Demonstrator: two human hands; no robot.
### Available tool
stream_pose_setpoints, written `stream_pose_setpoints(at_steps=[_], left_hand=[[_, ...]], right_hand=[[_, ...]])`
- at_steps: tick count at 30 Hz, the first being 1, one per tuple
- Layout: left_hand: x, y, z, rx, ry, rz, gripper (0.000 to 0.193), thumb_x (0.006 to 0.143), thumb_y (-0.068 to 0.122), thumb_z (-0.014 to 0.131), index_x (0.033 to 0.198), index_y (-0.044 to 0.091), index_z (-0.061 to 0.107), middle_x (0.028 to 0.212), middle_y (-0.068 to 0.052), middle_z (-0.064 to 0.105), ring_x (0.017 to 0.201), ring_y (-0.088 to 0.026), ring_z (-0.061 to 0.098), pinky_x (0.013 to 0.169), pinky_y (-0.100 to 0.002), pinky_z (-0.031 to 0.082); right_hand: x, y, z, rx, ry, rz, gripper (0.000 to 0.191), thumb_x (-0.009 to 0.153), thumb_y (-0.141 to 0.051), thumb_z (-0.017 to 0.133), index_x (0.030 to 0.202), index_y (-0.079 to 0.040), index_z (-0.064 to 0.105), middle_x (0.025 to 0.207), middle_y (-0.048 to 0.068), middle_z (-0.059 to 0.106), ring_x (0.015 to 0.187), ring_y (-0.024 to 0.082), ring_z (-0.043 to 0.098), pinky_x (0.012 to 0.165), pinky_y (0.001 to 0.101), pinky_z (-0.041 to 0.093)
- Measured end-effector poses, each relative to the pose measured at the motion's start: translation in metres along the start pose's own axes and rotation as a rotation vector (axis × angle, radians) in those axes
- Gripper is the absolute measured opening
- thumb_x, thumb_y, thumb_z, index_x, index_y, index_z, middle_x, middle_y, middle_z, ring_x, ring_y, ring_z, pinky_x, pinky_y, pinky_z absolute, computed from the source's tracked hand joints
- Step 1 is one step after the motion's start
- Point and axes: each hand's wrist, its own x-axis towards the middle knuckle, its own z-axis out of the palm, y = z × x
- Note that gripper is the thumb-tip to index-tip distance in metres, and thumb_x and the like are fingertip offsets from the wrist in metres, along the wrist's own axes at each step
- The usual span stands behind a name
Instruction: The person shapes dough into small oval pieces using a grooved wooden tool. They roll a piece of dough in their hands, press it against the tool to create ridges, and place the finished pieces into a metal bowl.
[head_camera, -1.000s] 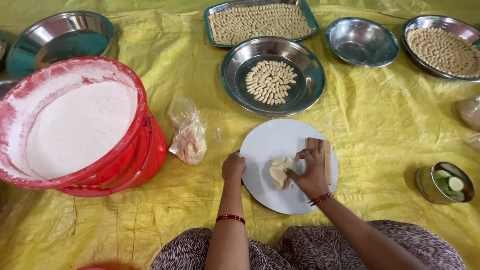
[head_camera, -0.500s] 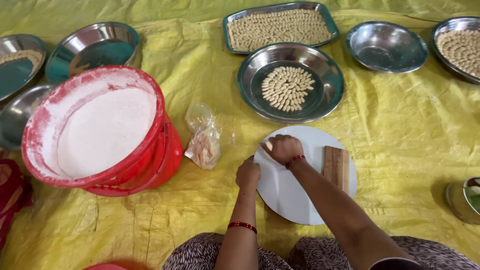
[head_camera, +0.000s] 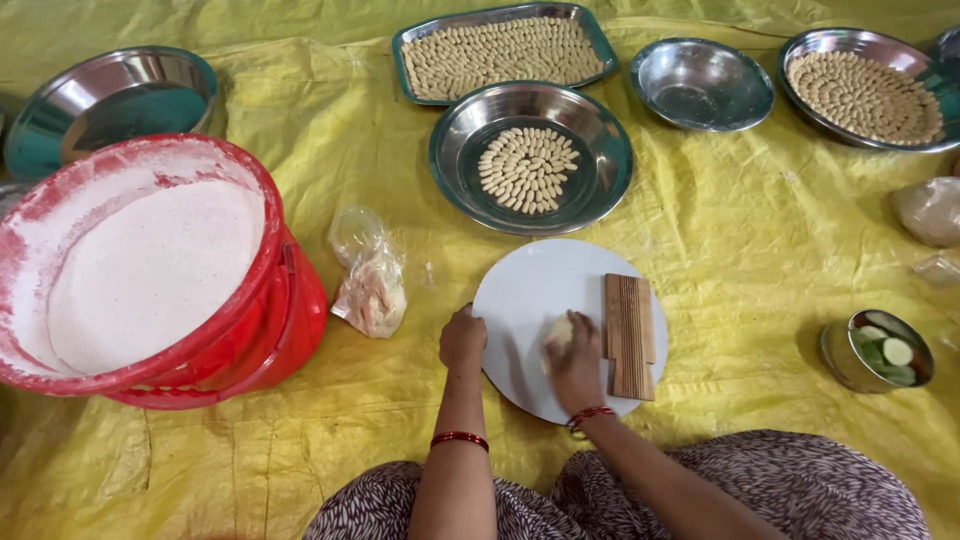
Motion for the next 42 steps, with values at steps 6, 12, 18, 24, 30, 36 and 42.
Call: stream_pose_setpoints(at_steps=[6,12,18,24,30,36,42], left_hand=[[0.013,-0.010,-0.041,-0.036,-0.003,-0.001,0.042,0.094,0.032,0.060,0.136,0.036,0.064,0.123,-0.008,0.072,0.115,-0.032,0.067,0.094,-0.047,0.055],[0.085,0.002,-0.084,-0.016,0.029,0.032,0.042,0.096,0.032,0.059,0.137,0.035,0.062,0.128,-0.008,0.070,0.118,-0.034,0.065,0.096,-0.048,0.054],[0.072,-0.043,-0.057,-0.022,0.053,0.058,0.042,0.093,0.033,0.061,0.135,0.034,0.062,0.131,-0.006,0.067,0.120,-0.033,0.063,0.096,-0.049,0.054],[0.073,-0.037,-0.060,0.002,0.048,0.043,0.039,0.096,0.035,0.061,0.134,0.030,0.064,0.132,-0.006,0.068,0.121,-0.032,0.063,0.096,-0.048,0.054],[0.075,-0.005,-0.051,-0.014,0.036,0.011,0.037,0.098,0.035,0.058,0.134,0.030,0.065,0.127,-0.008,0.071,0.117,-0.033,0.066,0.094,-0.047,0.055],[0.098,0.025,-0.056,-0.019,0.063,0.050,0.043,0.095,0.032,0.061,0.137,0.034,0.062,0.127,-0.008,0.069,0.117,-0.032,0.065,0.094,-0.048,0.055],[0.079,-0.015,-0.055,-0.041,0.040,0.030,0.042,0.096,0.032,0.061,0.138,0.037,0.062,0.120,-0.007,0.073,0.113,-0.031,0.068,0.093,-0.048,0.055]], right_hand=[[0.049,-0.048,0.051,-0.663,-0.263,-0.376,0.028,0.091,-0.045,0.065,0.090,-0.019,0.076,0.102,0.004,0.071,0.097,0.030,0.066,0.074,0.0502,0.056],[0.186,-0.070,0.156,-0.630,-0.345,-0.284,0.040,0.103,-0.047,0.055,0.089,-0.017,0.077,0.088,0.007,0.074,0.075,0.031,0.070,0.064,0.0454,0.056],[0.077,-0.070,0.122,-0.762,-0.543,-0.332,0.072,0.084,-0.059,0.063,0.141,-0.016,0.055,0.144,0.013,0.050,0.133,0.036,0.046,0.104,0.0603,0.034],[0.014,-0.077,0.040,-0.686,-0.838,-0.252,0.065,0.081,-0.016,0.071,0.143,-0.024,0.054,0.163,0.005,0.034,0.151,0.029,0.025,0.123,0.0642,0.007],[0.058,-0.053,0.061,-0.474,-0.334,-0.216,0.083,0.058,0.017,0.046,0.135,-0.013,0.061,0.151,0.025,0.041,0.137,0.040,0.039,0.108,0.0560,0.039],[0.152,-0.029,0.138,-0.833,-0.361,-0.429,0.022,0.090,-0.019,0.059,0.102,-0.028,0.074,0.106,0.000,0.067,0.105,0.024,0.064,0.084,0.0528,0.045],[0.151,-0.040,0.162,-0.813,-0.475,-0.359,0.025,0.098,-0.015,0.055,0.108,-0.028,0.073,0.106,-0.002,0.069,0.104,0.022,0.065,0.090,0.0503,0.044]])
